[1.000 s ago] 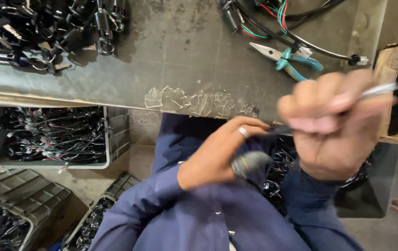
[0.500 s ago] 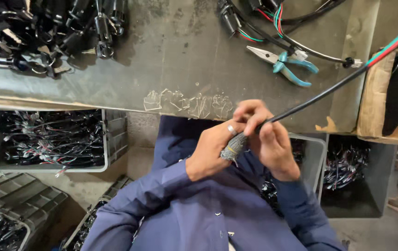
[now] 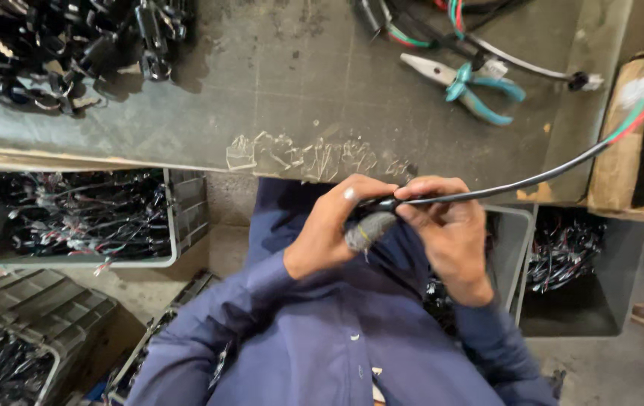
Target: The person repeatedly strips the outer insulation from black electrical cables using pliers, exposing inner colored wires. They handle multiple cables one at a time, cut the insulation, and place the processed cables on the table.
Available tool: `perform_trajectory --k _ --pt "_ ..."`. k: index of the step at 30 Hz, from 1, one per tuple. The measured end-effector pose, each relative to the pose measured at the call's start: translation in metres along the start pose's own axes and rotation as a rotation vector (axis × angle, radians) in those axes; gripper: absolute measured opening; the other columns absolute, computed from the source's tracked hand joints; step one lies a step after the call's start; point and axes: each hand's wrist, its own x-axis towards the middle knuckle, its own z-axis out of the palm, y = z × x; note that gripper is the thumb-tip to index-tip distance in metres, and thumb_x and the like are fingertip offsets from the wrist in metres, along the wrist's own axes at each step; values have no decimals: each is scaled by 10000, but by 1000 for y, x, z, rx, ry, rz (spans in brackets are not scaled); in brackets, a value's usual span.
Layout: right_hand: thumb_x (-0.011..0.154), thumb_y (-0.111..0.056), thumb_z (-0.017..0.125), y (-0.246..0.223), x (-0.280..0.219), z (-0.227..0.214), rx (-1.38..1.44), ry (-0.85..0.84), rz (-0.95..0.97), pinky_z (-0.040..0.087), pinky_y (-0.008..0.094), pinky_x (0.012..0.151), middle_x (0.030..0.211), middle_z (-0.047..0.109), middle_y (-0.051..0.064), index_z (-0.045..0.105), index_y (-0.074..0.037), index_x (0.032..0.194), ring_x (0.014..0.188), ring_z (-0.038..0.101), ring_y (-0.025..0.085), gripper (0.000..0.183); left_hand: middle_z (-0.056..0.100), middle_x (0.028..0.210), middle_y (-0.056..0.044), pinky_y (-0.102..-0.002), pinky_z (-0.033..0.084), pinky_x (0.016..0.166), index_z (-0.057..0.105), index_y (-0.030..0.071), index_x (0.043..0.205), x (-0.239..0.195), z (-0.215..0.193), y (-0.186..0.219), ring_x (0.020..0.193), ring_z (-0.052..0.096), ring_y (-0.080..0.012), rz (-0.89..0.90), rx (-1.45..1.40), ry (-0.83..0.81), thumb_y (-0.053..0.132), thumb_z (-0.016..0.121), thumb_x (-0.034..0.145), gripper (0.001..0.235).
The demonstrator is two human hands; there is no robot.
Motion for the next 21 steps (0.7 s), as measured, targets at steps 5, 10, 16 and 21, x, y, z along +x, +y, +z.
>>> perform_trajectory --k 5,10,16,21 --pt "919 37 775 1 -4 12 72 134 -44 555 256 976 1128 689 89 465 -71 1371 1068 676 132 559 612 1320 -109 -415 535 1037 589 121 1374 1 6 1 1199 620 -332 191 268 56 18 791 822 596" --pt "864 17 782 -34 14 10 -173 16 161 579 255 864 1037 708 104 501 -33 1411 969 690 126 617 605 1320 -140 -431 517 1025 582 102 1365 18 -12 1 1204 572 -359 267 327 -179 22 806 694 712" --pt "1132 -119 638 -20 -4 51 -487 398 -267 536 233 909 1188 671 122 616 -37 1355 1065 652 107 238 625 1219 -102 -349 503 998 524 106 1279 28 12 -4 1133 610 -213 144 -296 182 40 808 858 512" --pt "1044 -117 575 19 -14 31 305 193 202 480 228 735 1158 629 28 600 -28 1394 887 583 80 361 634 966 -51 -276 491 739 527 75 1324 19 18 -11 820 580 -113 -329 -319 247 45 635 993 350"
